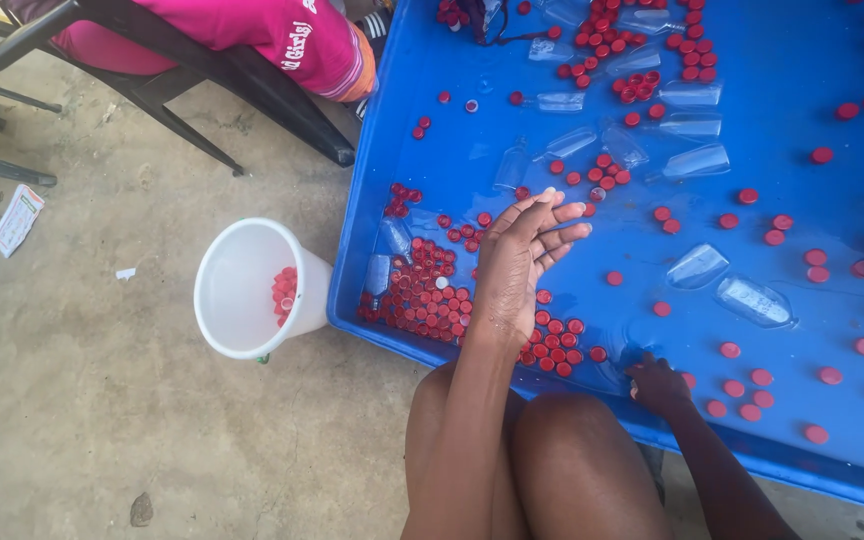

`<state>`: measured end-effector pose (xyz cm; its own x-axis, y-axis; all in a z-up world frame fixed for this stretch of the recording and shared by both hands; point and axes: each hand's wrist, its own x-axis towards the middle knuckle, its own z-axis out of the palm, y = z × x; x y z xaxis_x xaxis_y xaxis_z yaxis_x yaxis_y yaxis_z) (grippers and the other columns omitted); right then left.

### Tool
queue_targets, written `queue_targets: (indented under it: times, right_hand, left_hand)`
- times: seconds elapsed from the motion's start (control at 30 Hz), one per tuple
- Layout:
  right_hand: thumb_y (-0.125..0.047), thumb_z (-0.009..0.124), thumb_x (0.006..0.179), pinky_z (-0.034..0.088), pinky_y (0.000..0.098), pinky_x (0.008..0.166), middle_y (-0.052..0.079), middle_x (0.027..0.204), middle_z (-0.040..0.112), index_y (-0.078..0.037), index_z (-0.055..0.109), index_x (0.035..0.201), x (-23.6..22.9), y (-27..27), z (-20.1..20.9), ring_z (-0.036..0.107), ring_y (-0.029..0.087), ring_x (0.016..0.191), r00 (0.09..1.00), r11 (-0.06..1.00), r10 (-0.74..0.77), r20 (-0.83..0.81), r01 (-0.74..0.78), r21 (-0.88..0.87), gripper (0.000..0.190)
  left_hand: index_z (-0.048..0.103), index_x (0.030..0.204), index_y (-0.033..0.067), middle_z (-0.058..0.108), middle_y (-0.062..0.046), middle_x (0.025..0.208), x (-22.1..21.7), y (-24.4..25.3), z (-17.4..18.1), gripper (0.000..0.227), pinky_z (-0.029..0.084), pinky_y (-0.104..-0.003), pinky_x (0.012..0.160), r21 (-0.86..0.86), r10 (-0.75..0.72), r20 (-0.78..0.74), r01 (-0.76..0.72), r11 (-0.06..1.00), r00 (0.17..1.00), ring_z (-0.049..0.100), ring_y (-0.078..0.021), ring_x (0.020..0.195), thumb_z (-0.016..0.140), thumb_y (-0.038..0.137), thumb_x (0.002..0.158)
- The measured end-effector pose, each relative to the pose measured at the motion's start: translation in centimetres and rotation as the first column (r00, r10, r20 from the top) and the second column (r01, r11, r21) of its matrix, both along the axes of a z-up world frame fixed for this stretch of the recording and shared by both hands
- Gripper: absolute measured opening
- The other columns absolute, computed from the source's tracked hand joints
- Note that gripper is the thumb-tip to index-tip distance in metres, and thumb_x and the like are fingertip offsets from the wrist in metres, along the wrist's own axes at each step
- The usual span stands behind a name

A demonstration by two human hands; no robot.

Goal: Cleaning bottle caps by wiping them with a cloth and placing them in a bucket

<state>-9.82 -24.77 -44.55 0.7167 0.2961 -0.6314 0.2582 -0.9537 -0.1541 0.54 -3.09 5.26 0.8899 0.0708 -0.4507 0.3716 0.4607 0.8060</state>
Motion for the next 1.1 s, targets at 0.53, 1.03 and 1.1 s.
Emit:
queue_targets:
  times: [0.53, 1.03, 1.1]
  right_hand:
    - [-0.048, 0.055, 0.079, 0.052, 0.0452, 0.088, 0.012, 0.104, 0.074, -0.037, 0.068, 0.111, 1.1, -1.6, -1.3, 0.067, 0.036, 0.102, 0.656, 0.644, -0.751, -0.077, 0.753, 0.134, 0.037]
    - [-0.045, 0.075, 0.073, 0.049, 0.0527, 0.087, 0.027, 0.103, 0.069, -0.006, 0.069, 0.106, 2.4, -3.9, 5.8, 0.062, 0.044, 0.103, 0.371, 0.359, -0.929, -0.004, 0.901, 0.243, 0.051]
    - [-0.046, 0.073, 0.073, 0.052, 0.0509, 0.082, 0.019, 0.1, 0.071, -0.013, 0.071, 0.104, 2.4, -5.1, 3.2, 0.065, 0.04, 0.098, 0.395, 0.399, -0.917, 0.064, 0.896, 0.196, 0.045]
  left_hand:
    - [0.061, 0.113, 0.0067, 0.068, -0.015, 0.104, -0.1, -1.5, 0.7, 0.031, 0.044, -0.032, 0.087, -0.005, -0.013, -0.018, 0.012, 1.0, 1.0, 0.068, -0.0206, 0.087, 0.061, 0.026, 0.089]
    - [0.061, 0.113, 0.0059, 0.067, -0.016, 0.104, -0.3, -1.3, 0.9, 0.028, 0.045, -0.033, 0.089, 0.018, -0.026, -0.03, 0.026, 0.999, 0.999, 0.068, -0.0205, 0.088, 0.057, 0.024, 0.092]
    - [0.061, 0.113, 0.006, 0.067, -0.016, 0.104, -0.4, -1.4, 1.0, 0.028, 0.044, -0.033, 0.09, 0.019, -0.029, -0.029, 0.03, 0.999, 0.999, 0.068, -0.0205, 0.088, 0.057, 0.024, 0.092]
